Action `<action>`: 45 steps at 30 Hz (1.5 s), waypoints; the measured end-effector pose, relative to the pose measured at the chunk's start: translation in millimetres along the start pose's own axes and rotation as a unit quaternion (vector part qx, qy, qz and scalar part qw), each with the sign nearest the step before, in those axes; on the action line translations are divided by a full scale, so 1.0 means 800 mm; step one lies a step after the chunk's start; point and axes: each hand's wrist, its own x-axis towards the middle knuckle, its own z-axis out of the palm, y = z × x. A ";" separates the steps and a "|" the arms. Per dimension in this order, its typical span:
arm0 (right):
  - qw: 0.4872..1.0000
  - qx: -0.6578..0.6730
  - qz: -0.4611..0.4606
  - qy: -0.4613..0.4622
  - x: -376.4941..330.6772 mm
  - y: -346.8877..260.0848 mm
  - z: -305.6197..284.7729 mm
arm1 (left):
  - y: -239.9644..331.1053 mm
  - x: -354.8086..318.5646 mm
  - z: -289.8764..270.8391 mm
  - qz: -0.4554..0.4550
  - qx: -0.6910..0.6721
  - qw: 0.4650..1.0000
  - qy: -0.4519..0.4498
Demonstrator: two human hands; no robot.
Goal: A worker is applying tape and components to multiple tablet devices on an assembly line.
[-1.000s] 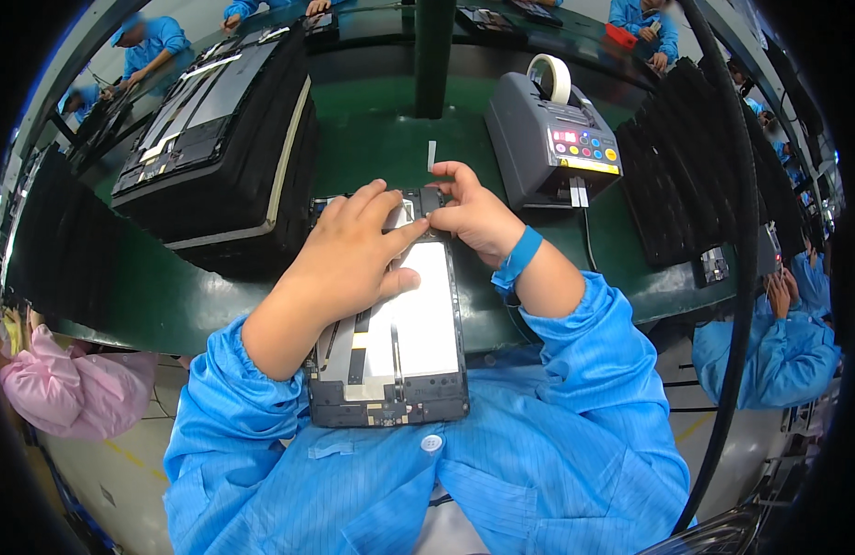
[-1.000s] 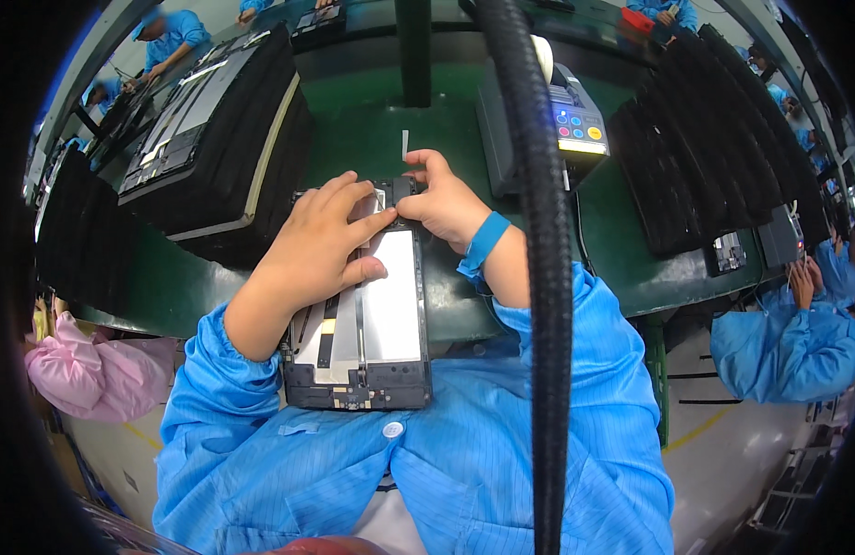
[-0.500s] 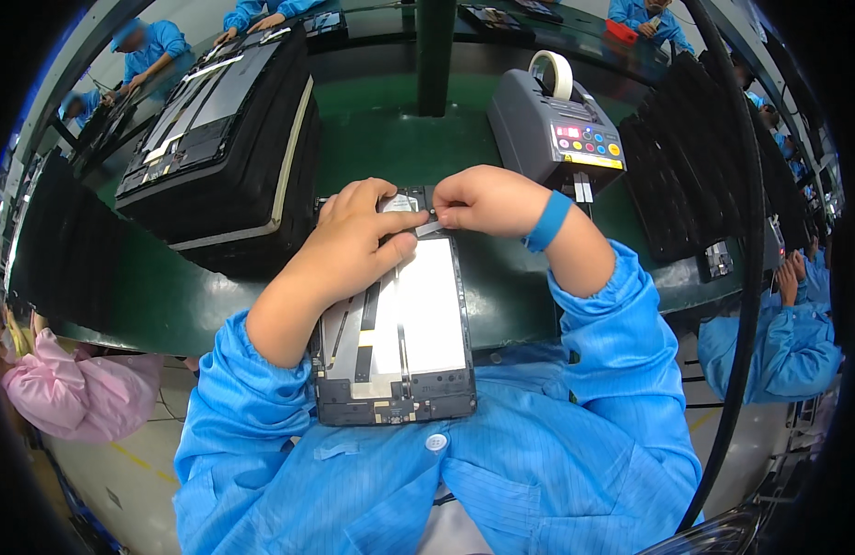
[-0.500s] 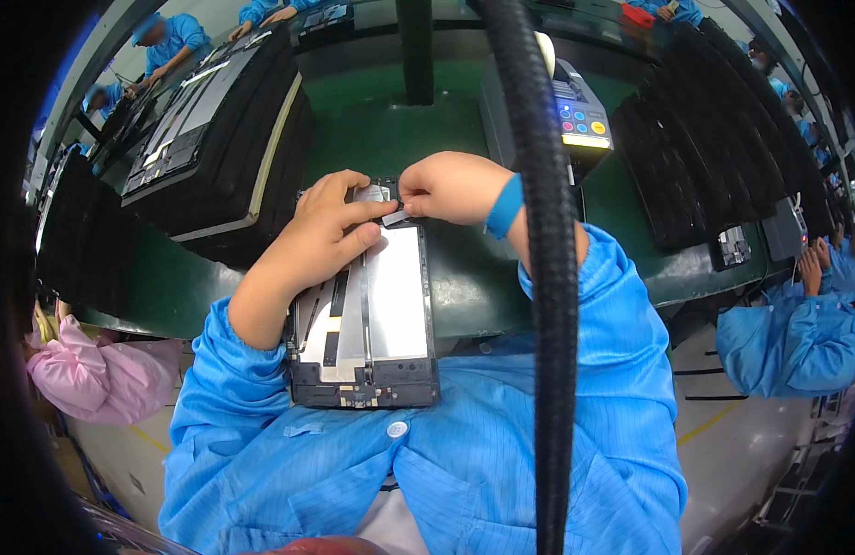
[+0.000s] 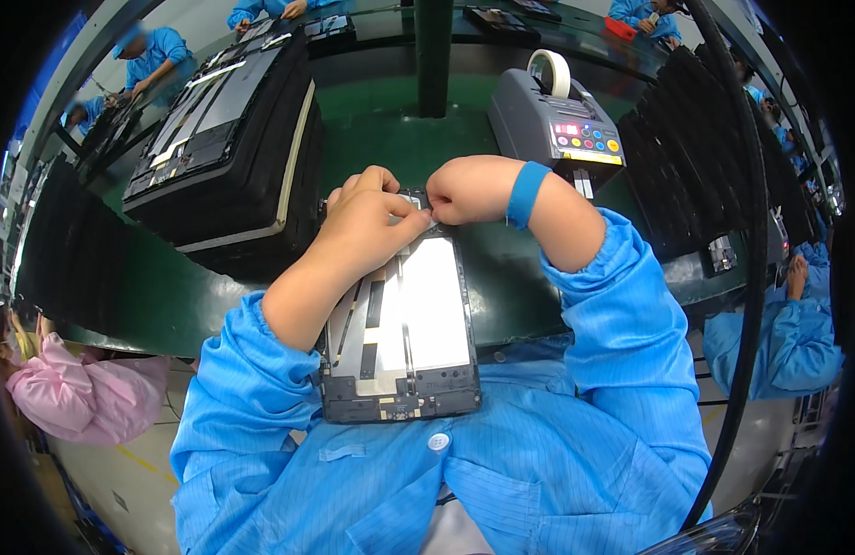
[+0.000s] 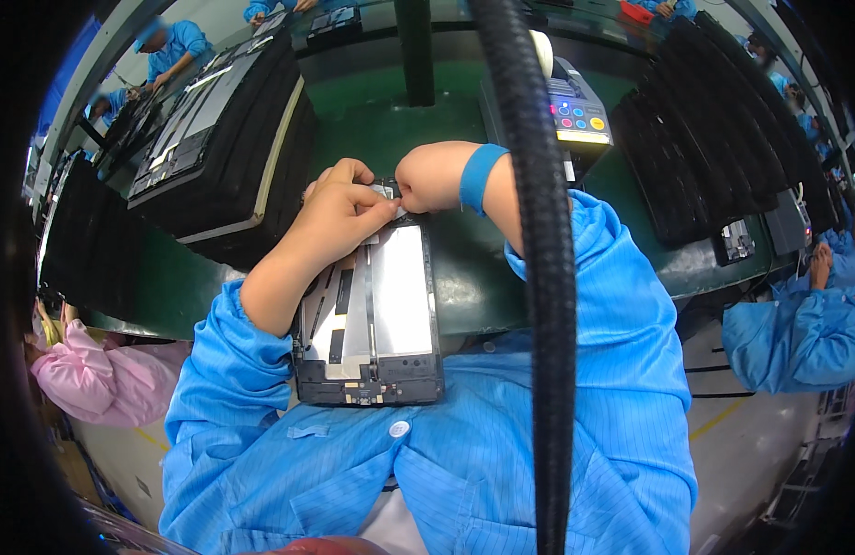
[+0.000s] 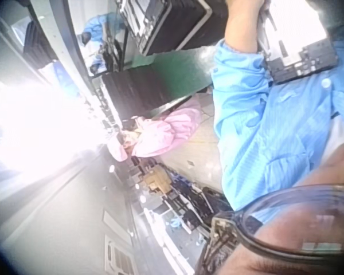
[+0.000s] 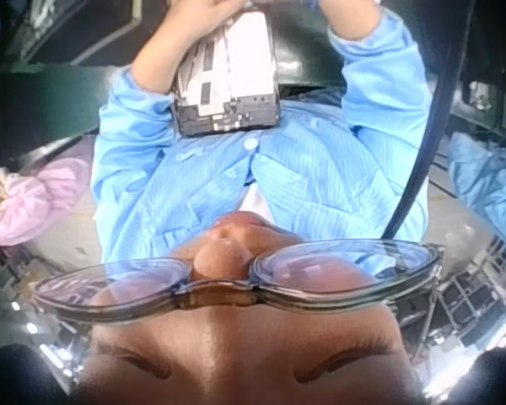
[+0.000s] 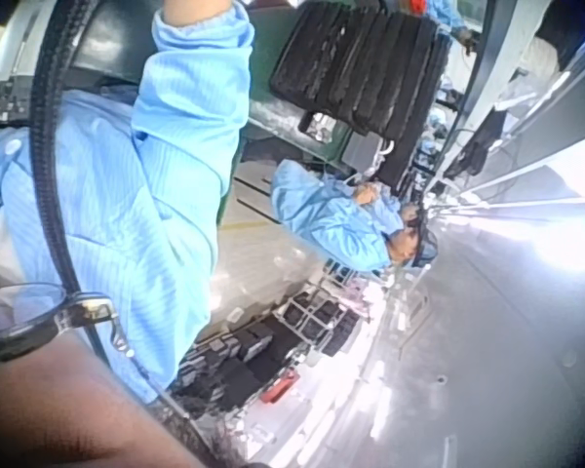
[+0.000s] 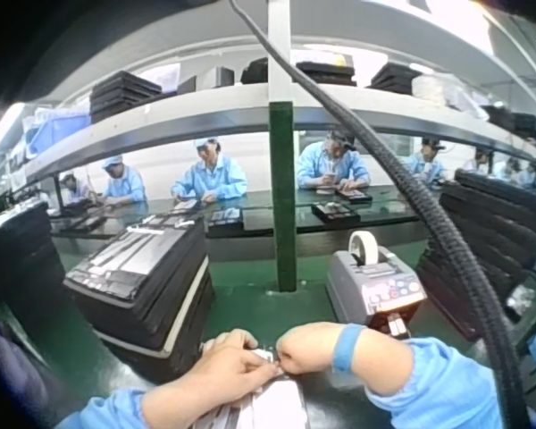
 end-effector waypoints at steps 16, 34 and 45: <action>0.797 0.480 0.108 0.349 -0.055 -0.004 0.139 | -0.001 -0.045 -0.028 0.070 0.028 0.988 0.137; 0.688 0.592 -0.116 0.403 -0.154 -0.145 0.089 | 0.070 -0.179 -0.129 0.163 -0.059 0.984 0.034; 0.795 0.420 -0.070 0.432 0.104 -0.170 -0.090 | -0.088 -0.077 -0.303 0.142 -0.174 0.959 0.170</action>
